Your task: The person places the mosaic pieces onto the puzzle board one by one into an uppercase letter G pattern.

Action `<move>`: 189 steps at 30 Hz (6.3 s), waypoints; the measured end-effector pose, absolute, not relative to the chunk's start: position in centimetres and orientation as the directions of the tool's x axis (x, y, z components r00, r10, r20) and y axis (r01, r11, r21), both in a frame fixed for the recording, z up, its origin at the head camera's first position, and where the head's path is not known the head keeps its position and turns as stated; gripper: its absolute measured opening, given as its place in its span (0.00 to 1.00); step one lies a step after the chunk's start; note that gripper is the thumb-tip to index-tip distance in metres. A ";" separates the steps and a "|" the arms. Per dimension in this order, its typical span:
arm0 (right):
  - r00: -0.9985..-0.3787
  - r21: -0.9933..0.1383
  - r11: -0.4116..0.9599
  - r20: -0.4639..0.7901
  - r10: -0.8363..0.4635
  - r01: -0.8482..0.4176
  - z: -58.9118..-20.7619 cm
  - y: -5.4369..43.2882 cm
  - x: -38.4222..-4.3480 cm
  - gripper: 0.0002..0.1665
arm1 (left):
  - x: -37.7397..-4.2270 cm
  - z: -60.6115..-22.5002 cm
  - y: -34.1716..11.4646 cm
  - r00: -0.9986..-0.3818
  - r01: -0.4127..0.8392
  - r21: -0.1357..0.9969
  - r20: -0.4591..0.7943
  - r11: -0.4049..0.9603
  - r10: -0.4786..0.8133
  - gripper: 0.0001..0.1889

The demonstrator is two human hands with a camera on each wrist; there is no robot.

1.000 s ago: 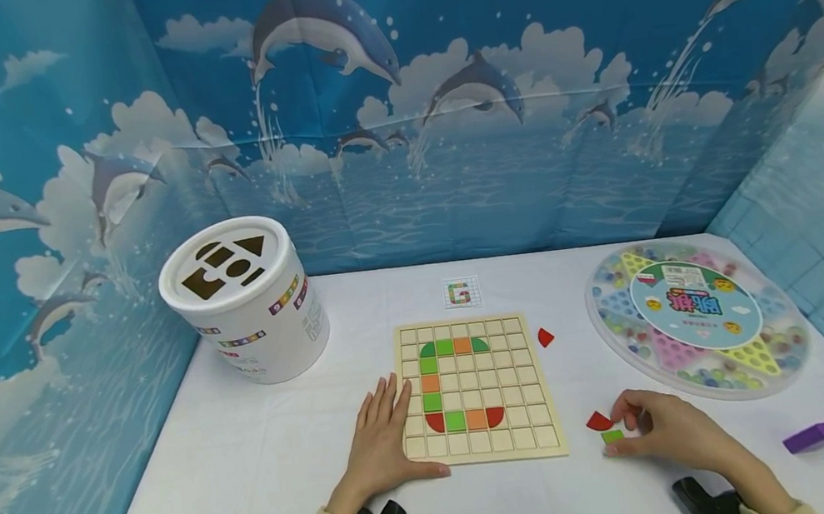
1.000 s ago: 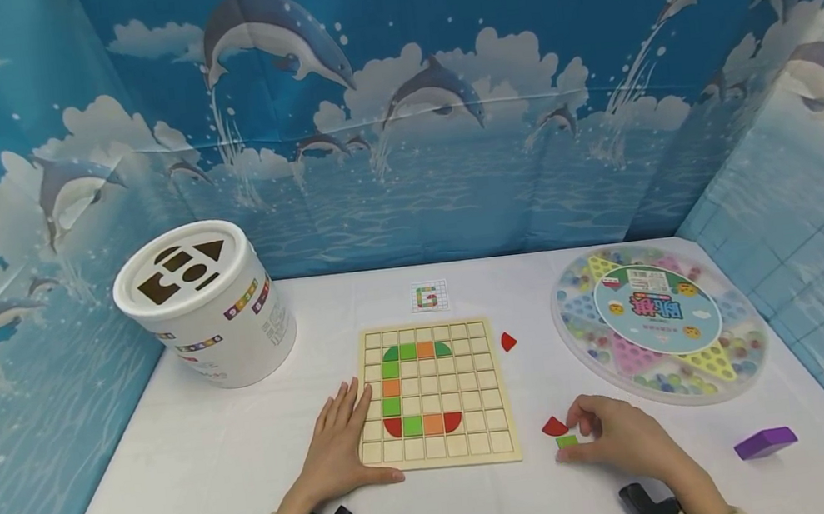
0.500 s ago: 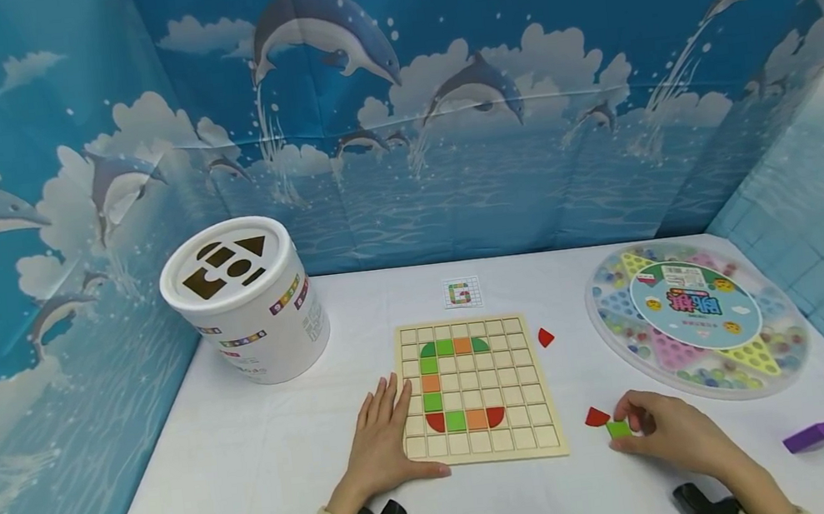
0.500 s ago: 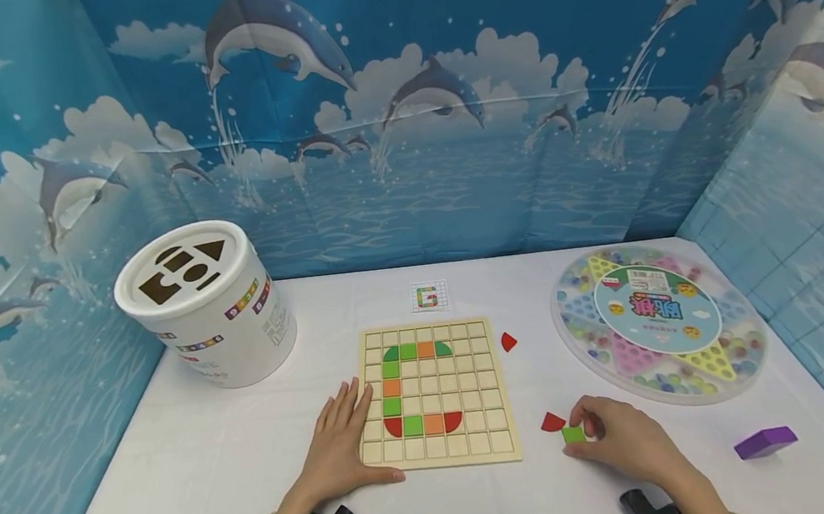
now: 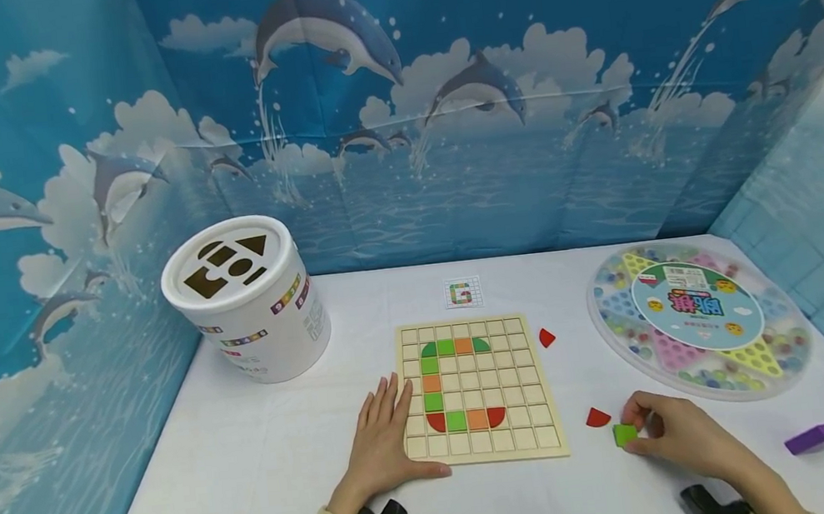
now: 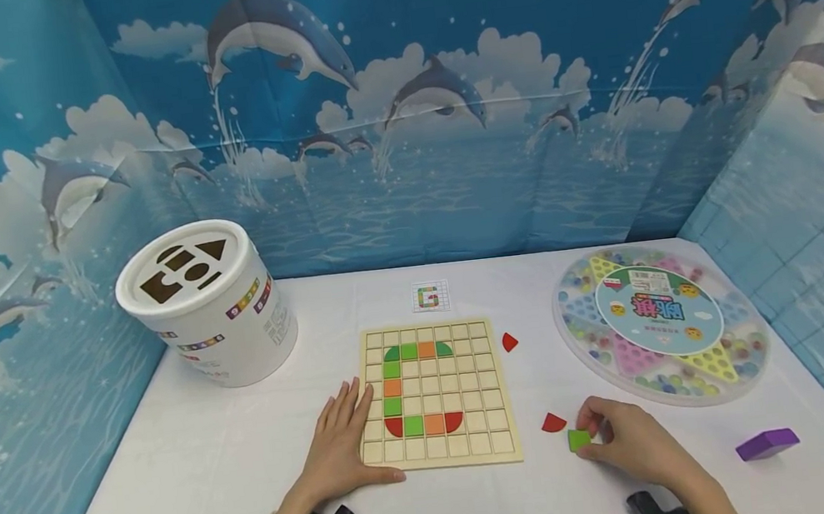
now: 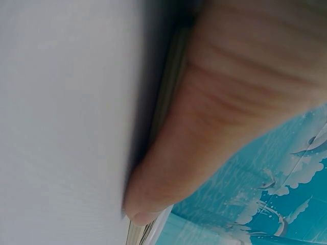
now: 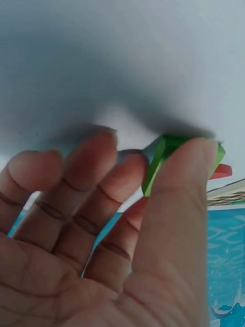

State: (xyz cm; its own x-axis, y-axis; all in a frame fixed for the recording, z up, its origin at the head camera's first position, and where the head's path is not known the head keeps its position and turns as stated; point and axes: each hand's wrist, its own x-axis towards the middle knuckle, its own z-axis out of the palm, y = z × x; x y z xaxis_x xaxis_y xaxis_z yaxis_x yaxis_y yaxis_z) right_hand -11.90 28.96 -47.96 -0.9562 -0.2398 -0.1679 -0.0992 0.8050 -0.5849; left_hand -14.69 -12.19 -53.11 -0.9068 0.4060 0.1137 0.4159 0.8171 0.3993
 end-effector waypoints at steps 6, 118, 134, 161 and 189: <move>-0.945 -0.647 0.749 -0.133 -0.298 -0.145 -47.6 29.4 -11.8 0.14 | -14.7 -53.0 -12.3 -0.904 0.422 0.396 0.114 0.816 0.412 0.68; -0.878 -0.593 0.722 -0.049 -0.476 -0.358 -47.7 27.4 -14.5 0.16 | -14.8 -53.4 -12.2 -0.909 0.413 0.391 0.117 0.822 0.400 0.68; -0.912 -0.592 0.751 -0.061 -0.405 -0.293 -48.1 26.7 -15.3 0.15 | -14.9 -53.5 -12.2 -0.910 0.410 0.395 0.111 0.822 0.400 0.68; -0.936 -0.722 0.635 0.047 -0.349 -0.273 -46.9 23.0 -17.2 0.07 | -14.9 -53.5 -12.2 -0.908 0.413 0.398 0.117 0.819 0.402 0.68; -0.990 -0.730 0.673 0.039 -0.135 -0.120 -48.1 14.9 -20.3 0.12 | -14.8 -53.4 -12.2 -0.912 0.403 0.399 0.107 0.823 0.395 0.68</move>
